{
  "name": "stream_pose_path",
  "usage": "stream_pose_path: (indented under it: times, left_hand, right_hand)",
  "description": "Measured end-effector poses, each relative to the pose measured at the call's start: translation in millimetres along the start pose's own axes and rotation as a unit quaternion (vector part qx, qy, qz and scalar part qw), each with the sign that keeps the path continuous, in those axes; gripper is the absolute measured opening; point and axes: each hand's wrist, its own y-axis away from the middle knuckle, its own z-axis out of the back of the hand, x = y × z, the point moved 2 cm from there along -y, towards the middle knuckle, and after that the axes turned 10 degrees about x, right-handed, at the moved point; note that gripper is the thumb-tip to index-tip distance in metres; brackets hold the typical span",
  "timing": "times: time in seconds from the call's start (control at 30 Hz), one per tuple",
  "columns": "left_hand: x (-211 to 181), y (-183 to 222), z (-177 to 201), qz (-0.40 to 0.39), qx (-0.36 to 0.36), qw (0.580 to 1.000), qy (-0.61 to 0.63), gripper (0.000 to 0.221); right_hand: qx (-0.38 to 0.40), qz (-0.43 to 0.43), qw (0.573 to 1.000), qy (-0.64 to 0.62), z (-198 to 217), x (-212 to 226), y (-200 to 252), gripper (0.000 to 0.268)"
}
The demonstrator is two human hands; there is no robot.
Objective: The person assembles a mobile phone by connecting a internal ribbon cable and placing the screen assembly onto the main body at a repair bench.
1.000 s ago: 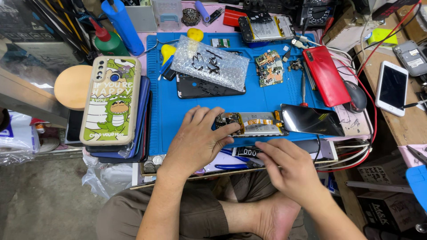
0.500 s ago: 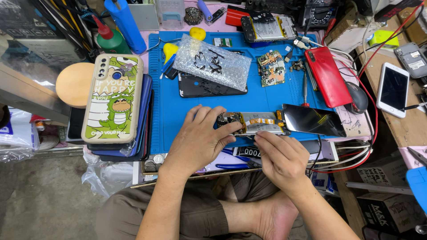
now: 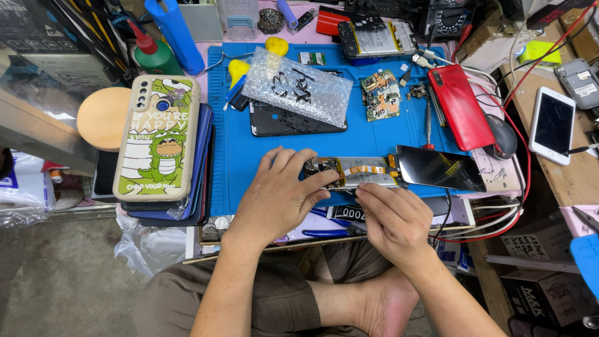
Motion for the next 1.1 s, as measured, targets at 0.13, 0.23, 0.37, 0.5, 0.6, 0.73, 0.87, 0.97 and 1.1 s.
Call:
stream_pose_path:
  times: [0.13,0.23,0.37,0.5,0.6,0.73,0.87,0.97,1.1]
  left_hand:
    - [-0.4,-0.7,0.4,0.002,0.002,1.0,0.002,0.034]
    - [-0.5,-0.6,0.3,0.004,0.005,1.0,0.002,0.034]
    - [-1.0,-0.8,0.2,0.002,0.007,1.0,-0.003,0.034]
    - [-1.3,-1.4,-0.1,0.006,0.013,1.0,0.0,0.034]
    - [-1.0,-1.6,0.0,0.008,0.017,1.0,0.006,0.034]
    - [-1.2,-2.1,-0.2,0.004,0.013,1.0,0.003,0.035]
    - [-0.3,-2.3,-0.1,0.004,0.022,1.0,0.008,0.036]
    - [0.1,-2.3,-0.7,0.004,0.022,1.0,0.011,0.037]
    - [0.1,-2.3,-2.2,0.002,0.01,1.0,-0.001,0.036]
  right_hand:
    - [0.0,0.001,1.0,-0.005,0.6,-0.3,-0.8,0.022]
    - [0.002,0.002,1.0,-0.006,1.0,-0.3,-1.4,0.023]
    - [0.01,0.003,1.0,0.006,1.3,0.9,-1.7,0.023]
    - [0.015,0.0,1.0,0.014,2.5,1.6,-2.2,0.023]
    - [0.012,-0.004,1.0,0.012,3.2,1.7,-2.8,0.024]
    - [0.007,-0.013,1.0,0.001,2.8,1.9,-2.2,0.024]
    - [0.006,-0.016,1.0,-0.004,3.0,2.4,-1.5,0.024]
    - [0.006,-0.019,1.0,-0.01,3.6,1.8,-1.8,0.023]
    - [0.008,-0.021,1.0,-0.017,3.8,1.6,-1.6,0.023]
